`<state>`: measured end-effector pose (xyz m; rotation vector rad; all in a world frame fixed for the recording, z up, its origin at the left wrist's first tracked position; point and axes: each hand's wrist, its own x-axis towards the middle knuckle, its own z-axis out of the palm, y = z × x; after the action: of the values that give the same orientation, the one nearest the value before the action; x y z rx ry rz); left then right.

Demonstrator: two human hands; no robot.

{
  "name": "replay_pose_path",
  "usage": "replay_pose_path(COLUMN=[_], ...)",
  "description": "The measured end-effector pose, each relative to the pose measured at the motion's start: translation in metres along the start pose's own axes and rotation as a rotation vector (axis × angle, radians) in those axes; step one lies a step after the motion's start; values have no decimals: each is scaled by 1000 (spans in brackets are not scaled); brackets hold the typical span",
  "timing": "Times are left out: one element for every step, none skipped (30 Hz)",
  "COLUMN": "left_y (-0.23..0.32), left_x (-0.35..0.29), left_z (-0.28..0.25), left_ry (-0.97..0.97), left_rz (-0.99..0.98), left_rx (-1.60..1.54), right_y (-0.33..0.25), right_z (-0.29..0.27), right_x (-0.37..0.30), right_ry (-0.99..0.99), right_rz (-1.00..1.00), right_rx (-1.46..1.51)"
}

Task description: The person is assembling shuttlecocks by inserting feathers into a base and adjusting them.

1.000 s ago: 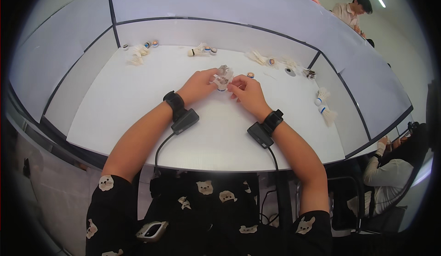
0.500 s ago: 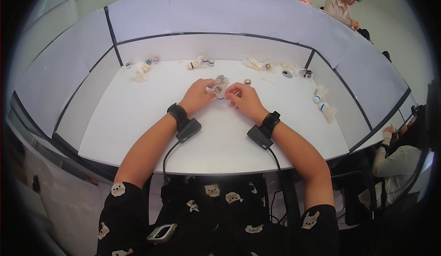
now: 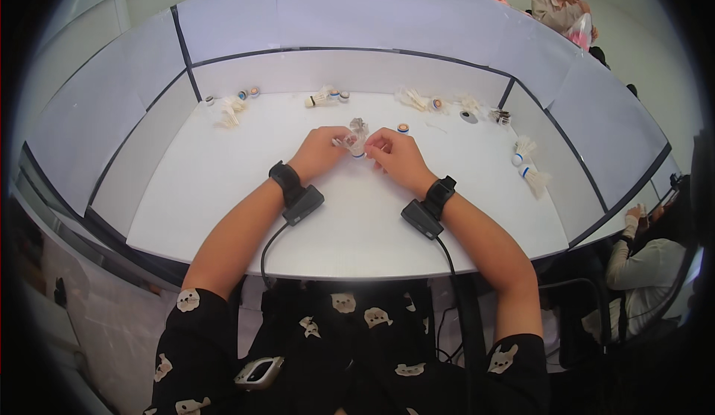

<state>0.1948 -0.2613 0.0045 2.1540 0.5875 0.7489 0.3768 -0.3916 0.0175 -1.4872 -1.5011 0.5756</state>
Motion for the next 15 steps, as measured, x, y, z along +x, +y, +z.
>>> replay_pose_path(left_y=[1, 1, 0, -3, -5, -5, -5, -4, -2, 0, -1, -1, -1, -1, 1], left_x=[1, 3, 4, 5, 5, 4, 3, 2, 1, 0, -1, -1, -1, 0, 0], left_z=[0, -1, -4, -5, -5, -4, -4, -3, -2, -1, 0, -1, -1, -1, -1], left_ry=[0, -5, -5, -15, -9, -12, -14, -10, -16, -22, -19, -14, -10, -7, -13], left_rz=[-3, 51, 105, 108, 107, 106, 106, 108, 66, 24, 28, 35, 42, 47, 49], left_rx=[-6, 17, 45, 41, 39, 29, 19, 20, 24, 28, 27, 50, 74, 75, 52], right_y=[0, 1, 0, 0, 1, 2, 4, 6, 8, 8, 9, 9, 9, 9, 9], right_z=[-1, -2, -2, -1, 0, 1, 1, 1, 0, 0, 0, -1, -1, -1, 0], right_x=[0, 1, 3, 3, 3, 3, 4, 4, 4, 4, 4, 5, 6, 7, 6], right_ry=[-3, 0, 0, -5, 9, 26, 24, 39, 55, 55, 50, 47, 48, 43, 40], right_rz=[5, -12, -35, -36, -43, -50, -53, -85, -116, -119, -123, -128, -133, -135, -133], right_rx=[-3, -15, -27, -30, -51, -72, -74, -129, -186, -189, -176, -162, -166, -170, -174])
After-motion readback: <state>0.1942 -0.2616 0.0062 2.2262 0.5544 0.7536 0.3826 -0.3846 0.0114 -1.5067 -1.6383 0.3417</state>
